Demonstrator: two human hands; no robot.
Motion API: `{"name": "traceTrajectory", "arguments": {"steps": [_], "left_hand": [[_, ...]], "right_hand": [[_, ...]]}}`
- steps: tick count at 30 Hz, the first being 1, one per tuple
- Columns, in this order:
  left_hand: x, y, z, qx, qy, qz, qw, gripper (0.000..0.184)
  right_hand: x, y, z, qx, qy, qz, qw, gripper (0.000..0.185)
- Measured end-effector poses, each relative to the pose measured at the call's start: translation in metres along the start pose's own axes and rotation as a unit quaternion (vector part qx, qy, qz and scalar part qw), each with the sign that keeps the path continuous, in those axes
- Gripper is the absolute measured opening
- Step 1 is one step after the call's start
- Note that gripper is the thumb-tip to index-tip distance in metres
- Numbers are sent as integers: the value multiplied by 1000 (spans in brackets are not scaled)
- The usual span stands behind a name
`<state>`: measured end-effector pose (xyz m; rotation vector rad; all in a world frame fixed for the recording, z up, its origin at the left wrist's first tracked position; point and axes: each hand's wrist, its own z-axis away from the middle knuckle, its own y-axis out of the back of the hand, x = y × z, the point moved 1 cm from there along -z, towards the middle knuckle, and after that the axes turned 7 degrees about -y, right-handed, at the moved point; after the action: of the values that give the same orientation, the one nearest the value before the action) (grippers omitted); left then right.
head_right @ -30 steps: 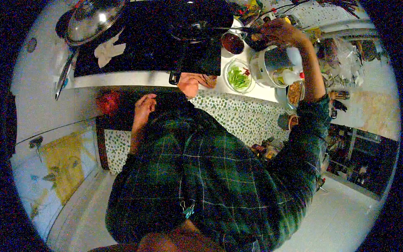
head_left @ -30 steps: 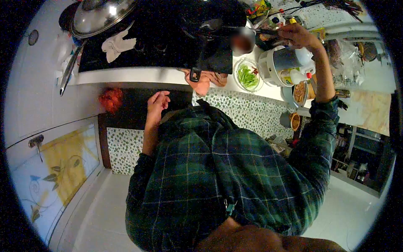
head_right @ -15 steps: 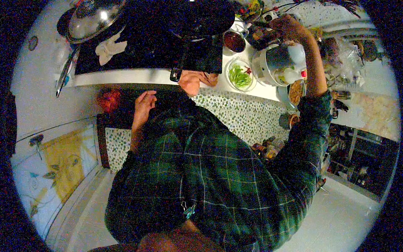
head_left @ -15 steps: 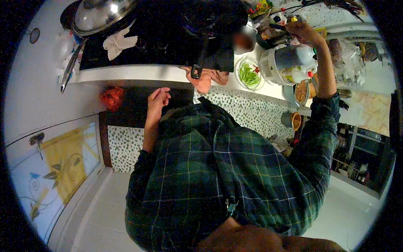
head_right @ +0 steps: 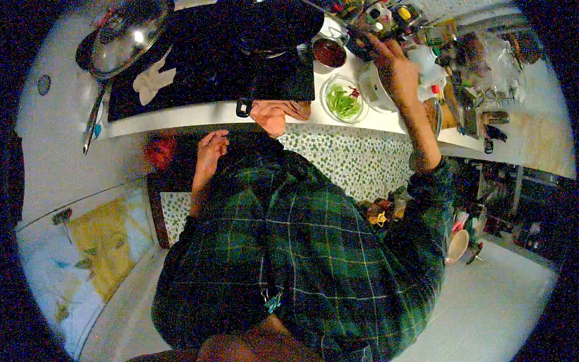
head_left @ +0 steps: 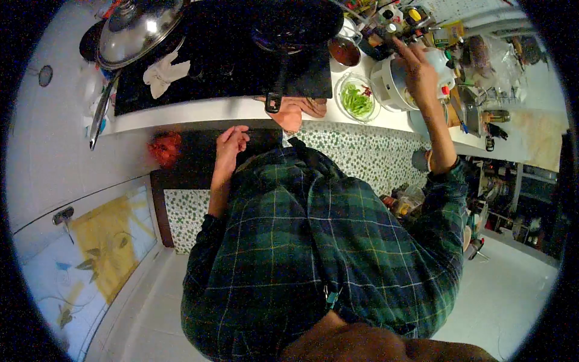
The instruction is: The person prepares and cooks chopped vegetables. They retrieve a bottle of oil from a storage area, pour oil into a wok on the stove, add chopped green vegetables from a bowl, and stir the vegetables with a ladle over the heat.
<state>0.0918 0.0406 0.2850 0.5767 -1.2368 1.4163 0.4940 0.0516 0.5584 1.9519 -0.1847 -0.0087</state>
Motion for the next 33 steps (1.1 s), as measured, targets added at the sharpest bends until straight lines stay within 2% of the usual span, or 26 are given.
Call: {"name": "traceTrajectory", "arguments": {"steps": [2, 4, 5, 6, 7, 8, 10, 11, 12, 14, 15, 16, 18, 26, 29, 31, 33], "left_hand": [[6, -5, -3, -8, 1, -8, 1000, 26], [10, -11, -6, -14, 0, -13, 1000, 26], [10, -12, -6, -16, -4, -18, 1000, 26], [11, -13, -6, -17, -8, -22, 1000, 26], [10, -12, -7, -19, -6, -25, 999, 26], [8, -9, -8, -29, -6, -33, 999, 26], [4, -9, -11, -45, -5, -41, 998, 25], [2, -7, -10, -36, 5, -43, 998, 26], [-1, -7, -8, -25, 15, -44, 999, 26], [-1, -9, -6, -33, 9, -35, 999, 25], [1, -9, -5, -38, 1, -25, 999, 25], [2, -10, -6, -40, 2, -29, 999, 25], [5, -13, -8, -51, 8, -35, 998, 25], [6, -9, -9, -35, 25, -42, 998, 25], [4, -4, -6, -21, 32, -38, 999, 25], [5, -2, -5, -18, 30, -34, 999, 25], [4, -1, -4, -15, 29, -38, 999, 25]], "right_hand": [[10, -20, 13, 2, 35, -96, 995, 45], [11, -22, 27, 21, 45, -100, 994, 40], [16, -29, 37, -52, -101, -272, 956, 37], [19, -35, 45, -122, -241, -429, 862, 34], [22, -32, 56, -123, -323, -541, 767, 32], [26, -33, 68, -121, -329, -542, 764, 32], [47, -40, 94, -127, -384, -613, 679, 35], [54, -41, 106, -123, -369, -596, 703, 35], [59, -45, 117, -122, -375, -594, 702, 35], [66, -52, 135, -95, -415, -500, 755, 30], [71, -60, 140, -115, -405, -449, 788, 29], [78, -67, 145, -140, -388, -437, 799, 29], [79, -85, 146, -139, -337, -274, 890, 31], [74, -136, 136, -134, -270, -238, 923, 28], [74, -146, 138, -165, -289, -280, 901, 30], [75, -146, 141, -172, -357, -316, 862, 28], [71, -134, 147, -159, -352, -315, 867, 28]]}}
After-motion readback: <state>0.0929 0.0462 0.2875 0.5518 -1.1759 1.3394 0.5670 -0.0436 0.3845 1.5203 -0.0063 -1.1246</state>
